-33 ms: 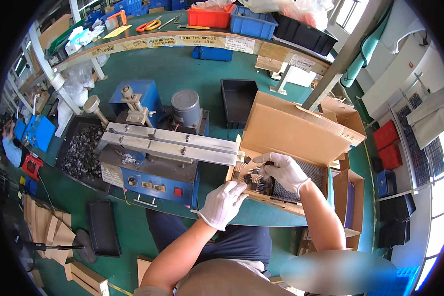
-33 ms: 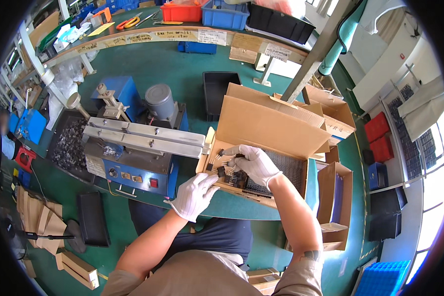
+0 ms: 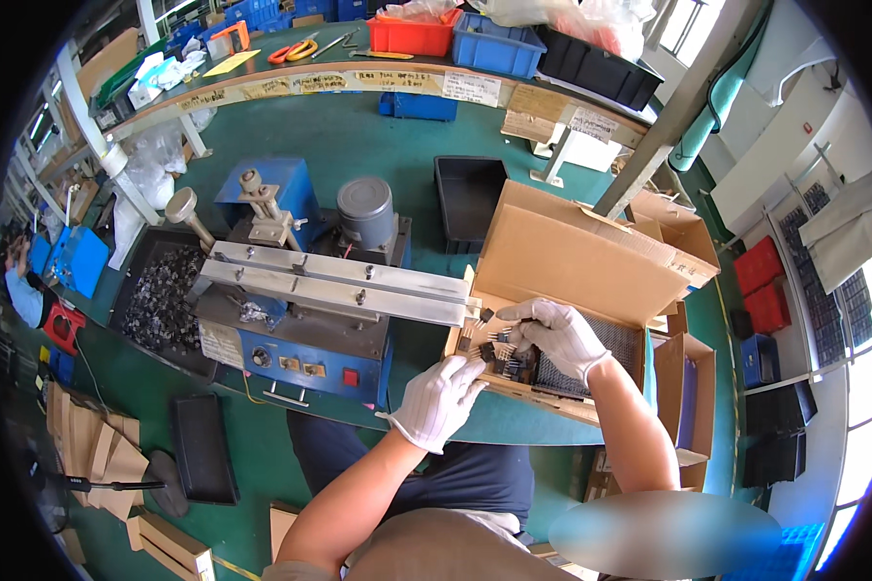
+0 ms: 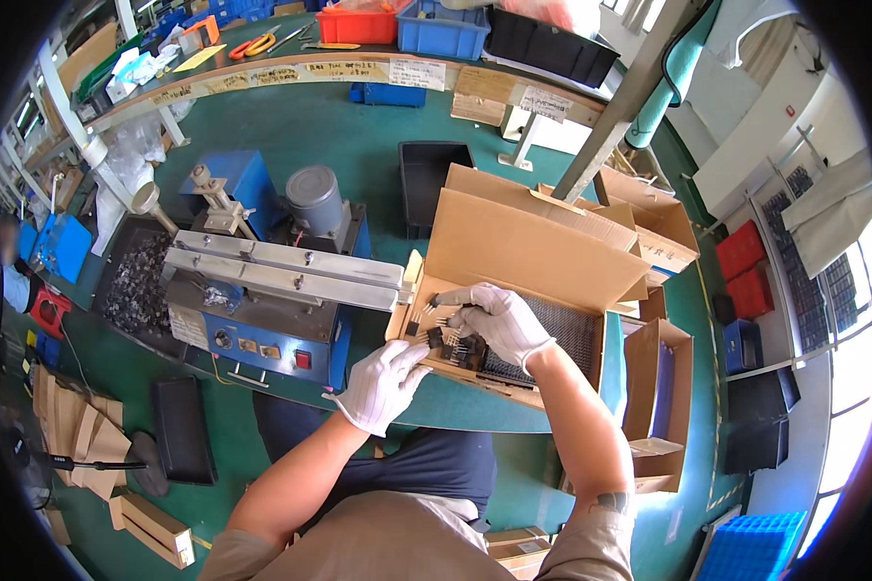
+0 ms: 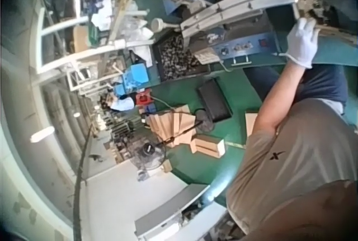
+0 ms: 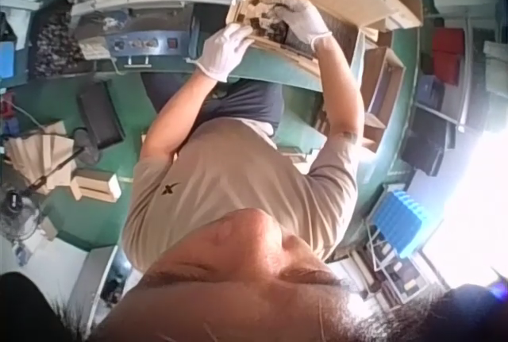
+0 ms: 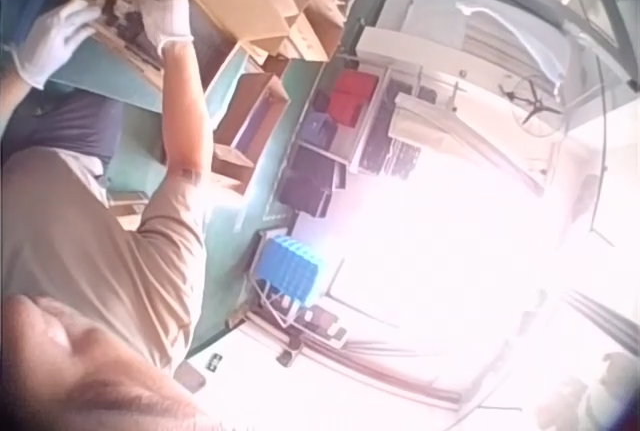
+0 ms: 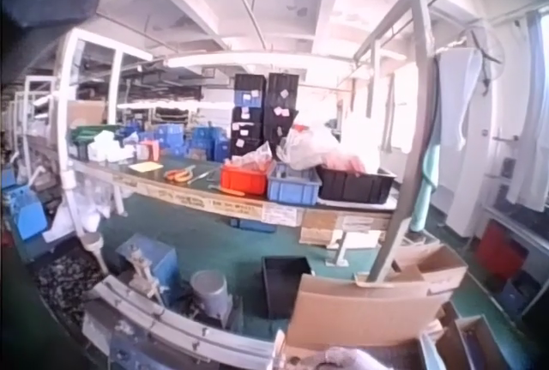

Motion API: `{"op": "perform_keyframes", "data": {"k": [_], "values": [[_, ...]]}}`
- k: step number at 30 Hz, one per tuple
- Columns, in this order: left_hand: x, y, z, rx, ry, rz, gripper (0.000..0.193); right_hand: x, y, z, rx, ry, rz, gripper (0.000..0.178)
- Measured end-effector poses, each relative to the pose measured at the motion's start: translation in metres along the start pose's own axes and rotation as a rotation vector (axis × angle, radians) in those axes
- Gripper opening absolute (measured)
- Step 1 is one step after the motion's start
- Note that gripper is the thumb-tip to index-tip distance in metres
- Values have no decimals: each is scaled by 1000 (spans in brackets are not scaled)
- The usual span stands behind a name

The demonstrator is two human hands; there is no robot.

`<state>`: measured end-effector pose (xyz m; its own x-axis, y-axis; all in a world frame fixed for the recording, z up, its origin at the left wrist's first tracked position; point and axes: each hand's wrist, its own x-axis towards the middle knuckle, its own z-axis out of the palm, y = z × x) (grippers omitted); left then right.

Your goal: The person assembles electronic components by picking up small parts from a box and placing them into an assembly machine or onto a circuit board by hand.

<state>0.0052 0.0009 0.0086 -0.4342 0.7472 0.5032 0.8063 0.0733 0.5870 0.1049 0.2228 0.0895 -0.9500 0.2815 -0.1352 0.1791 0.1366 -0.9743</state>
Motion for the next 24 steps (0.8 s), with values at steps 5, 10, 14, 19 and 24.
{"op": "perform_keyframes", "data": {"k": [5, 10, 14, 19, 24], "values": [[0, -1, -4, 13, -16, 12, 25, -3, -41, 14, -595, 181, -298, 28], [6, 7, -13, 55, -94, 7, 28, 3, -66, 18, -915, 151, -462, 31], [11, 13, -20, 95, -85, 36, 28, 10, -69, 24, -946, 118, -518, 44], [8, 6, -15, 105, -101, 10, 24, 14, -70, 39, -966, 175, -503, 44], [5, 3, -11, 73, -116, -1, 22, 22, -63, 44, -994, 236, -600, 40]]}}
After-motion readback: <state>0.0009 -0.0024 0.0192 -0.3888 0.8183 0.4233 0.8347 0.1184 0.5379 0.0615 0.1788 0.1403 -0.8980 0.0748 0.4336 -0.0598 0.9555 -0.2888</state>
